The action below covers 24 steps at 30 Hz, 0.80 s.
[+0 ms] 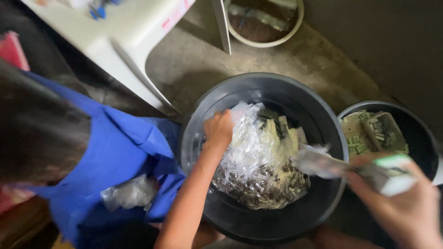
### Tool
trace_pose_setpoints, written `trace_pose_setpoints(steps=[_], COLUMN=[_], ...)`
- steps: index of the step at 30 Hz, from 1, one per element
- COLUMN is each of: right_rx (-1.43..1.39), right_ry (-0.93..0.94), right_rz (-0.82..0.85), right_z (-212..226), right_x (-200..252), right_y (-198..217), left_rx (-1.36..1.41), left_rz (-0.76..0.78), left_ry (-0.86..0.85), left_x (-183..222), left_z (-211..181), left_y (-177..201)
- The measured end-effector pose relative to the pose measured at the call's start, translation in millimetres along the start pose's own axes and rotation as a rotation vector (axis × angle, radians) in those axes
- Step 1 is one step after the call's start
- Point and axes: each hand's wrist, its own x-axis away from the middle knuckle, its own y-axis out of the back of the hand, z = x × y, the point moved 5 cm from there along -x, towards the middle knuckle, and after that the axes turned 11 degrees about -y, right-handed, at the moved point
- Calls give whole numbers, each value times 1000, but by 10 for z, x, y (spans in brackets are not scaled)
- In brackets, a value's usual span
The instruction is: Stapling paper labels onto the tops of small plastic bags containing food items.
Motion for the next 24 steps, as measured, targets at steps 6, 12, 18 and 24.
trace_pose_setpoints(steps=[6, 12, 18, 24], right_rx=[36, -137, -267, -447], right_ry=[30, 150, 224, 246], right_rz=[-19, -142, -159, -124], right_z=[212, 397, 726, 881], right_x=[60, 124, 263, 326], right_y=[-350, -531, -514, -447], left_rx=[94, 214, 364, 406], left_rz=[159, -36, -346, -132], left_ry=[-70, -200, -384, -265], left_x=[282, 780, 1205, 1489], left_z=[-941, -1492, -1733, -1798], left_y=[1767, 2653, 3136, 3167])
